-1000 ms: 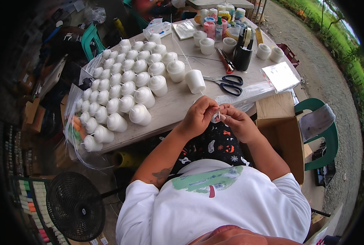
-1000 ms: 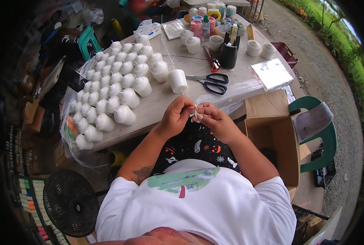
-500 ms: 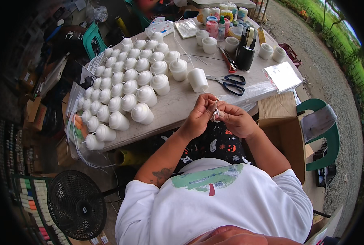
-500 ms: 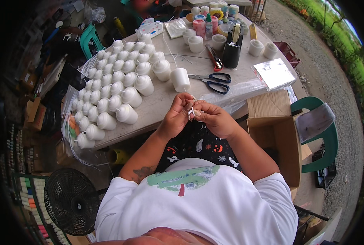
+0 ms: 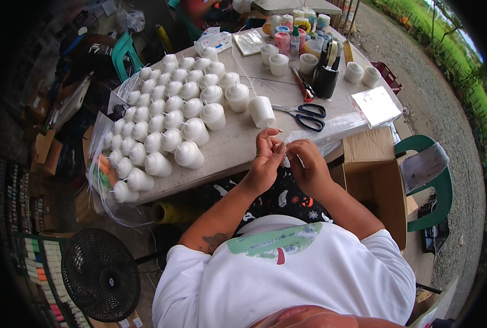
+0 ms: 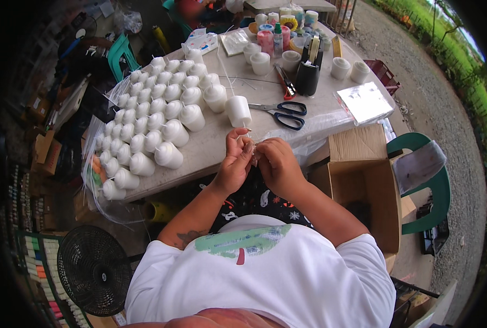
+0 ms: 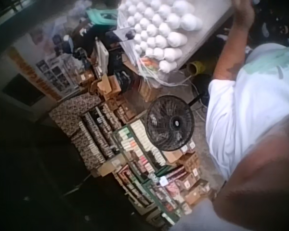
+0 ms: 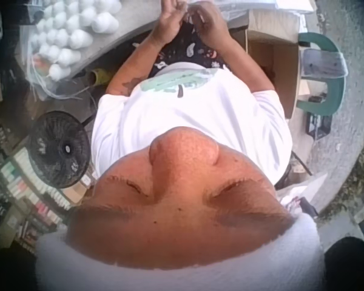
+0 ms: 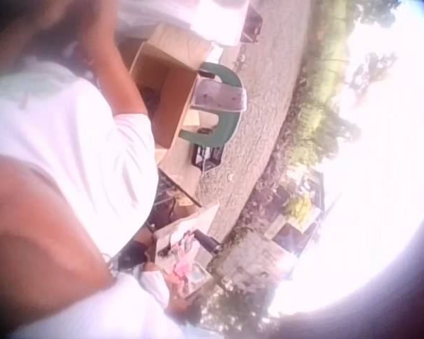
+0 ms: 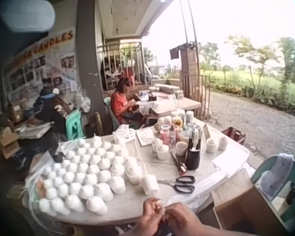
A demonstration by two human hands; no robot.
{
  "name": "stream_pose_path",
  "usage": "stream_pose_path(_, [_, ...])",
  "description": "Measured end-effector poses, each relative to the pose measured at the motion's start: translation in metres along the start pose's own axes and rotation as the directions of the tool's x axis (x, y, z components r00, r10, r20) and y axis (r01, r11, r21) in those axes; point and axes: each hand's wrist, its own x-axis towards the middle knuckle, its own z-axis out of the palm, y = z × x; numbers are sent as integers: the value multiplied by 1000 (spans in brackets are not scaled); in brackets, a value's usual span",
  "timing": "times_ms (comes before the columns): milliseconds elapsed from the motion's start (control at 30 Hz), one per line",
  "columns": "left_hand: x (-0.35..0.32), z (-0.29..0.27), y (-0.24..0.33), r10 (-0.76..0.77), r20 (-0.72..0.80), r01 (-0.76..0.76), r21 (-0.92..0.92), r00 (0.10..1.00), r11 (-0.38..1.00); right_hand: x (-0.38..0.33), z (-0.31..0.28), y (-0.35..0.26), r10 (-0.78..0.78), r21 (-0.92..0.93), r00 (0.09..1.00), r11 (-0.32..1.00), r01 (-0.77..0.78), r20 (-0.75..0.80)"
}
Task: The person inserts wicks into white cylindrical candles, trims the wicks with scissors, and places the finished candles on a table. The process is repeated for multiple candles in a consistent sequence.
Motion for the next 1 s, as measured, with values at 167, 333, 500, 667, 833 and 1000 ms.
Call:
stream_pose_path(167, [0,-1,-5,51,-23,-49,72,998,996,-3,-2,-6,60,-38,998,998,-59,23])
stream_pose_path(333, [0,1,1,77,-57,-70,110,995,991,2,-19,-9,240,243,943,924,-295,233])
stream_pose_path(500, [-3,3,3,51,-52,-43,145,997,988,-2,-26,6,336,397,864,784,-478,376])
stream_pose_path(667, [-1,0,-5,184,-25,-167,306,983,937,-2,-22,15,367,412,843,750,-518,393])
stream_pose_path(833, [2,-2,-6,210,-38,-183,354,977,917,1,-23,13,333,324,870,831,-453,363])
stream_pose_path(1000, [1,-3,-7,72,-112,-42,251,991,967,0,-15,17,198,192,965,954,-230,172])
